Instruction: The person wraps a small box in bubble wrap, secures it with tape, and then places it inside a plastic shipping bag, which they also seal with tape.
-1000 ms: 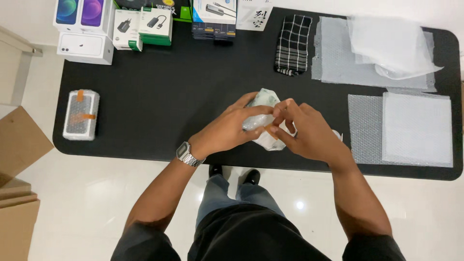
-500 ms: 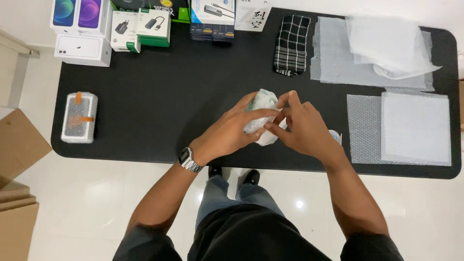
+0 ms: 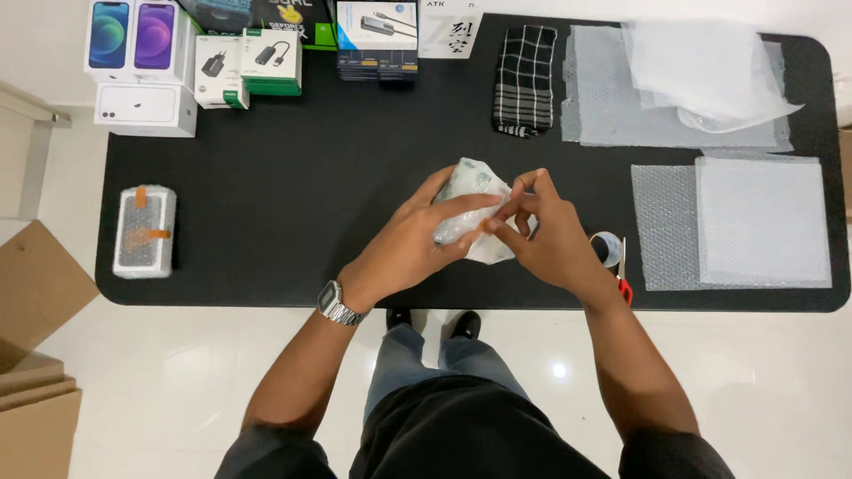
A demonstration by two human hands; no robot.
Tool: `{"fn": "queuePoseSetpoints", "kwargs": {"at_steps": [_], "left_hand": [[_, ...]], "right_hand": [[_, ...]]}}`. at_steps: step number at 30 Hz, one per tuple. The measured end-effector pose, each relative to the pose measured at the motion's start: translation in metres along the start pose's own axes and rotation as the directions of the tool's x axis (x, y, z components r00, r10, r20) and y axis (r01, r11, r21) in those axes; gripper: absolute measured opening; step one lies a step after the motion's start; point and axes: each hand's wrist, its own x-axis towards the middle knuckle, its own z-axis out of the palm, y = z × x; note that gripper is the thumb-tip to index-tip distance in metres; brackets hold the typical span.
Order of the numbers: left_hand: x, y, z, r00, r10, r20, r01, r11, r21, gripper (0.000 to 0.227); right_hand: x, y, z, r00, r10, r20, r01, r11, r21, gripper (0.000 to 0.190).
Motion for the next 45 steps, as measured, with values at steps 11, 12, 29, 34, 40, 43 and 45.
{"fn": "queuePoseSetpoints", "kwargs": {"at_steps": [11,12,29,34,40,43,45], "left_hand": [[-0.005,0.003,0.004,0.994,0.061,-0.096,-0.068,0.995,-0.07,0.051],[-0.006,0.002,0.004,0.994,0.061,-0.096,-0.068,0.995,-0.069,0.051],[-0.006,-0.093,0.09,0.852,-0.094,-0.516,-0.21,0.84,-0.499,0.102],[-0.007,-0.117,0.121,0.843,-0.262,-0.47,-0.124,0.755,-0.644,0.122],[-0.013,-0.255,0.165,0.853,-0.44,-0.28,0.172,0.744,-0.645,0.074],[-0.013,-0.327,0.193,0.839,-0.518,-0.17,0.341,0.742,-0.578,0.061],[-0.007,-0.36,0.204,0.816,-0.57,-0.1,0.442,0.725,-0.529,0.059]], "right_hand": [[-0.01,0.047,0.027,0.931,0.022,-0.365,-0.081,0.986,-0.147,0.07],[-0.011,0.051,0.033,0.93,0.021,-0.366,-0.08,0.986,-0.146,0.07],[-0.026,0.069,0.132,0.916,0.392,-0.081,-0.071,0.358,0.931,0.08],[-0.017,0.105,0.131,0.844,0.531,-0.071,-0.172,0.394,0.903,0.061],[-0.012,0.184,0.148,0.825,0.559,0.084,-0.47,0.595,0.652,0.074],[-0.006,0.255,0.19,0.809,0.574,0.128,-0.516,0.589,0.622,0.074],[0.0,0.276,0.204,0.808,0.573,0.138,-0.525,0.593,0.611,0.071]]}}
